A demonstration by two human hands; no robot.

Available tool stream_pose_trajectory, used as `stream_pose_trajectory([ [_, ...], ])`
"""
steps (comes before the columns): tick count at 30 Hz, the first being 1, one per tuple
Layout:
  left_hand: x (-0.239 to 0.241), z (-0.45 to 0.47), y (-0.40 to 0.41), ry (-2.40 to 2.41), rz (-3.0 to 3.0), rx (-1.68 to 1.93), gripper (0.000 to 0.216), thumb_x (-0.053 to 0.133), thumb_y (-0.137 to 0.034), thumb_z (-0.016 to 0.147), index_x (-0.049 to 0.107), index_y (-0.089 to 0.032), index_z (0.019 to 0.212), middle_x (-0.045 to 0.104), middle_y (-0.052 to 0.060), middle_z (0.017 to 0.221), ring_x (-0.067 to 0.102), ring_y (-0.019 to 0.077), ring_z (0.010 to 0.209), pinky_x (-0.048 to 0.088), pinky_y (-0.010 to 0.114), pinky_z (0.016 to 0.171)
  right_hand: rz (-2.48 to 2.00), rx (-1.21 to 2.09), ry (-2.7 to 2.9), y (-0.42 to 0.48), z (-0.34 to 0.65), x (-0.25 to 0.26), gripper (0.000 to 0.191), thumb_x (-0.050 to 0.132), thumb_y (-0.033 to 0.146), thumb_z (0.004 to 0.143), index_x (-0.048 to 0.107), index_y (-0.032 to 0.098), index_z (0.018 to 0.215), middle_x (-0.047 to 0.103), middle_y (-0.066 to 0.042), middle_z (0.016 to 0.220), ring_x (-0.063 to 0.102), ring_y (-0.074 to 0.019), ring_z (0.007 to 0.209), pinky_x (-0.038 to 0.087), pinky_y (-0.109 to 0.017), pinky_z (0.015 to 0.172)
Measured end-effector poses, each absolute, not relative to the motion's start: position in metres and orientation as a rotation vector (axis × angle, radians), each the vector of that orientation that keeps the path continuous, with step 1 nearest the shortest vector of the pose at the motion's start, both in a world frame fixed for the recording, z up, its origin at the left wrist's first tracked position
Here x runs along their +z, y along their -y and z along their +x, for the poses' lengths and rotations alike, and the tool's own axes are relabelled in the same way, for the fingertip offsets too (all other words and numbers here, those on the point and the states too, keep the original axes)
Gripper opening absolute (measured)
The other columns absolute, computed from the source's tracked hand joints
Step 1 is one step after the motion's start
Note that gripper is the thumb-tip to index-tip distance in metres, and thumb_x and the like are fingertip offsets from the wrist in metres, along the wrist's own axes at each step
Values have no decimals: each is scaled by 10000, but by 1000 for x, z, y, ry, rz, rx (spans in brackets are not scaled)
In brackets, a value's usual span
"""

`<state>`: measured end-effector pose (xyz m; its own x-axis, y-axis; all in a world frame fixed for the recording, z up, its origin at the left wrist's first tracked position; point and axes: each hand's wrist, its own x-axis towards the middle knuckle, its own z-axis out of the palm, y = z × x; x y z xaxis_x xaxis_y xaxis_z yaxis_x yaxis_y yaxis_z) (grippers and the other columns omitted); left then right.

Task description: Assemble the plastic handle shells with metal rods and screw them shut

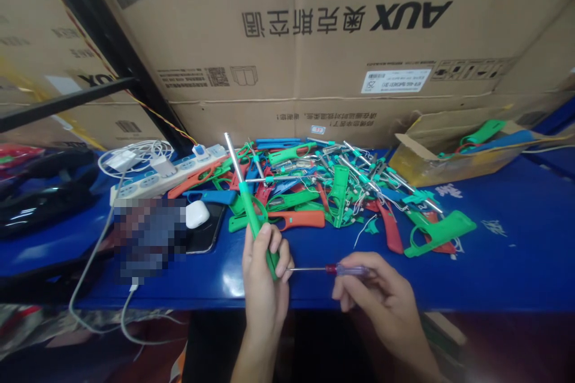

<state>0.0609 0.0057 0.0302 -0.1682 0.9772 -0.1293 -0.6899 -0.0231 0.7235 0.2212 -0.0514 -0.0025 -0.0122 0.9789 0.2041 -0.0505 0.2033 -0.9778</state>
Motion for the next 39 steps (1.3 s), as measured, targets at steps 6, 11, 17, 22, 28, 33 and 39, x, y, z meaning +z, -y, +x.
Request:
stream_pose_trajectory([
  [6,29,61,-4,-793,499,1563,280,743,-263,889,468,-219,865,364,-101,664,269,15,393,230,119,320,-1120,917,1301,49,221,-7,148,723,283,937,660,212,823,569,54,532,511,-87,443,371,-182,426],
  [11,28,62,-4,-790,500,1570,268,738,-261,898,475,-218,873,354,-101,657,270,17,395,233,122,328,-1146,883,1336,49,221,-9,61,704,274,944,670,233,914,593,58,587,552,-91,498,438,-183,505],
  [17,29,61,-4,-778,470,1582,266,725,-242,906,468,-210,845,368,-96,665,275,14,401,242,120,338,-1037,943,1290,51,221,-6,230,711,230,940,668,303,1154,693,11,865,652,-122,644,536,-223,604],
  [22,30,60,-5,-764,459,1571,254,726,-249,903,482,-207,850,371,-95,673,283,11,398,226,117,330,-1120,876,1375,47,222,-2,55,706,269,941,677,230,915,616,31,698,574,-111,580,457,-212,555],
  [28,31,60,-6,-761,470,1555,273,742,-264,886,478,-206,847,384,-98,677,289,4,385,220,116,323,-1233,757,1509,45,218,-1,315,591,326,1006,567,199,719,519,41,606,494,-100,553,400,-216,553],
  [33,31,60,-4,-759,480,1570,219,731,-258,895,520,-217,933,359,-104,671,276,5,378,214,118,328,-1186,864,1438,47,217,0,303,683,330,957,606,233,1234,628,46,684,590,-125,571,479,-223,576],
  [39,31,59,-5,-749,459,1594,198,711,-249,911,518,-224,945,347,-102,674,269,7,377,228,117,333,-1069,849,1408,52,218,-3,108,714,269,935,707,257,1042,704,-31,889,670,-179,770,533,-281,678],
])
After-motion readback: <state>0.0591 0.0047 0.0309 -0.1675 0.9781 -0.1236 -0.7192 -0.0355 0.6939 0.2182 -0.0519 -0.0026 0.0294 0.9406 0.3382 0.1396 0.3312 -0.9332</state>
